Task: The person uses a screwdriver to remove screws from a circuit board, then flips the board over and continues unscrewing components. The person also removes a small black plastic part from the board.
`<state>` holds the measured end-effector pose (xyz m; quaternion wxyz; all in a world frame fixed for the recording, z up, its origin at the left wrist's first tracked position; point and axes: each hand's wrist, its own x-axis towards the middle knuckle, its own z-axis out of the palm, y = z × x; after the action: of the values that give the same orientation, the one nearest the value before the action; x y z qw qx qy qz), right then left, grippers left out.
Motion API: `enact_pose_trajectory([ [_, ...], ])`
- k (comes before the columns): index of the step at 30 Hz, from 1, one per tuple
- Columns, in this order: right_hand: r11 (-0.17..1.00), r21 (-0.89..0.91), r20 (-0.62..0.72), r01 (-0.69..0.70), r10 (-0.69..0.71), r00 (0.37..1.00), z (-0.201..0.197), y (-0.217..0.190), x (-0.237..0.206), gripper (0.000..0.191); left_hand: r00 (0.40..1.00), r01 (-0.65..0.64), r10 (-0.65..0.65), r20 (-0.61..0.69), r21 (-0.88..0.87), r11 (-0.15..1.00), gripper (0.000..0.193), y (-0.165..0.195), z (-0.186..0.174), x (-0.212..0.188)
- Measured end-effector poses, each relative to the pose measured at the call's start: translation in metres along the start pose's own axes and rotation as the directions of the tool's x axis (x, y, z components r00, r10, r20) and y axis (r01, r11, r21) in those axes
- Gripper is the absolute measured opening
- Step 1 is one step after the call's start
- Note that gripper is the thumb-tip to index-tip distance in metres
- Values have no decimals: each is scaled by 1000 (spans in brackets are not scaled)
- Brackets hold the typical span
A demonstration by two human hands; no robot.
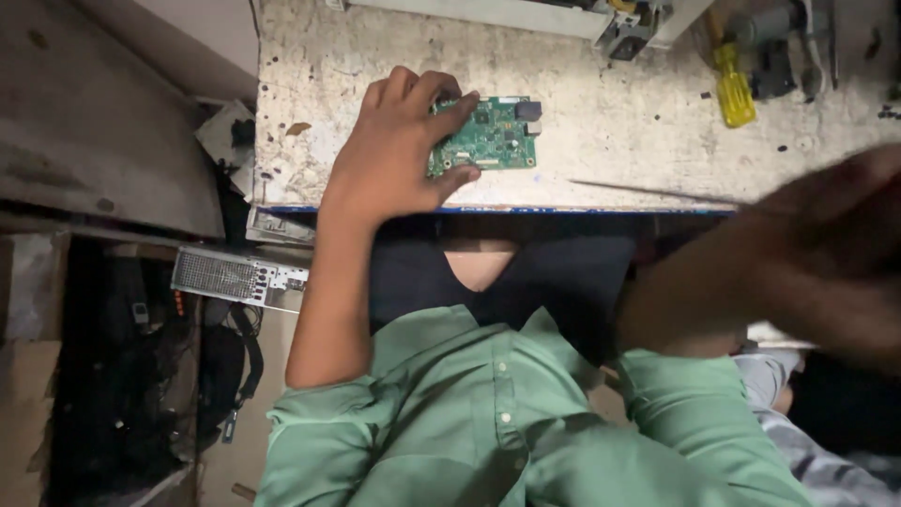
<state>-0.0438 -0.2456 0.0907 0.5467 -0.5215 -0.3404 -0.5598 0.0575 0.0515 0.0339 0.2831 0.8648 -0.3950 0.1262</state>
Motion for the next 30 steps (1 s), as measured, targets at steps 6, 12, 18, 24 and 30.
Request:
enact_pose_trajectory([
  [6,874,429,59,-228,225,973,30,74,-8,48,1000,-2,2,-11,8,1000,68,-2,2,1],
  [12,781,550,45,-295,325,945,24,90,-16,56,1000,-23,23,-6,49,999,69,-2,4,1],
  [18,887,385,114,-255,228,967,9,75,-16,39,1000,0,0,-2,-8,1000,78,-5,4,0],
  [24,870,352,64,-346,346,936,0,79,-31,42,998,-32,34,-43,60,998,84,-9,9,0],
  [30,962,170,103,-214,199,975,10,102,-28,54,1000,1,-1,-15,52,999,72,-9,8,0],
])
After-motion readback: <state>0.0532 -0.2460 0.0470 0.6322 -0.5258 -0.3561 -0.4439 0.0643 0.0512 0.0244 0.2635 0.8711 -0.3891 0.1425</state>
